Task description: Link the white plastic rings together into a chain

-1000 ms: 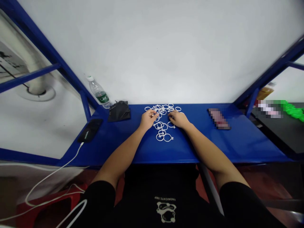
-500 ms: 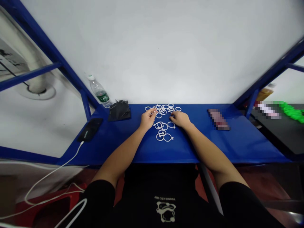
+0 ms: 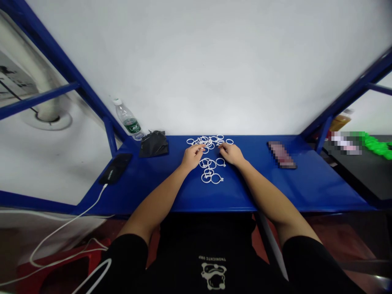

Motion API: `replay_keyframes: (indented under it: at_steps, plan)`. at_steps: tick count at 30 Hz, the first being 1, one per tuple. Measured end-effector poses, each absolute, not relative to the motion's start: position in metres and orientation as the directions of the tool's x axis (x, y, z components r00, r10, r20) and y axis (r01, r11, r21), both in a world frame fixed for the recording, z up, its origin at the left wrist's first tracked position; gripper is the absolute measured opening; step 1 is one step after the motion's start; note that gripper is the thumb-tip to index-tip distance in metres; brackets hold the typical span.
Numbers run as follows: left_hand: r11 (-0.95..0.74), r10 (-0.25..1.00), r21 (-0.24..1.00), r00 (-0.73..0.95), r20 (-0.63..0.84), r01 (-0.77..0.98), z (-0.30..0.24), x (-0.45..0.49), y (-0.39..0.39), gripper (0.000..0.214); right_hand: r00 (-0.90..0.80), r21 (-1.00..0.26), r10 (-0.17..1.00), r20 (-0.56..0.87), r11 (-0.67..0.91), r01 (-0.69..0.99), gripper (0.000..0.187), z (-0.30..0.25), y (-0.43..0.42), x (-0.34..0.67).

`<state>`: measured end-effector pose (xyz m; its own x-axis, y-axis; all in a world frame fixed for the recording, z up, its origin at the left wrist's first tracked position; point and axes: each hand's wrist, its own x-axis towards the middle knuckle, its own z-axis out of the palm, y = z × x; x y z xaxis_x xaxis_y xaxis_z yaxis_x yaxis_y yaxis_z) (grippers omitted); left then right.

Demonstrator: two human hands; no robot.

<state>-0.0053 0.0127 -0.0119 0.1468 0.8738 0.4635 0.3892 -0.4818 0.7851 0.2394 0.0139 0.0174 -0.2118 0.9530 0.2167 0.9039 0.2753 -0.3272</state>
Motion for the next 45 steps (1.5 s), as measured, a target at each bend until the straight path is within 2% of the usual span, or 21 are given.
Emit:
replay_keyframes:
  at_steps: [5, 12, 23, 28, 34, 38, 42, 45]
  plan:
    - [-0.518, 0.853, 0.757, 0.172, 0.493, 0.397, -0.009, -0.005, 0.01, 0.027, -0.312, -0.322, 0.921, 0.232, 0.375, 0.869, 0.03, 0.016, 0.014, 0.238]
    - [-0.473, 0.878, 0.751, 0.178, 0.444, 0.46, -0.001, -0.003, 0.006, 0.025, -0.344, -0.318, 0.915, 0.209, 0.396, 0.861, 0.032, 0.014, 0.015, 0.24]
    - [-0.546, 0.834, 0.69, 0.226, 0.504, 0.475, 0.004, -0.004, 0.005, 0.03, -0.249, -0.294, 0.933, 0.26, 0.322, 0.9, 0.032, 0.02, 0.015, 0.24]
    - [-0.5, 0.866, 0.749, 0.263, 0.425, 0.434, 0.002, -0.004, 0.0, 0.034, -0.263, -0.294, 0.928, 0.265, 0.338, 0.894, 0.032, 0.018, 0.017, 0.241]
    - [-0.534, 0.837, 0.715, 0.4, 0.373, 0.451, 0.008, -0.005, -0.006, 0.03, -0.293, -0.316, 0.905, 0.308, 0.388, 0.866, 0.028, 0.016, 0.016, 0.24]
    - [-0.543, 0.838, 0.703, 0.347, 0.42, 0.46, 0.008, -0.004, -0.005, 0.023, -0.37, -0.36, 0.851, 0.373, 0.5, 0.788, 0.026, 0.02, 0.007, 0.238]
    - [-0.492, 0.861, 0.671, 0.195, 0.47, 0.555, 0.002, -0.008, 0.006, 0.022, -0.52, -0.472, 0.766, 0.378, 0.643, 0.603, 0.05, 0.027, -0.009, 0.23]
    - [-0.465, 0.862, 0.628, 0.159, 0.481, 0.624, -0.004, -0.011, 0.014, 0.023, -0.539, -0.473, 0.736, 0.408, 0.676, 0.565, 0.047, 0.03, -0.014, 0.227]
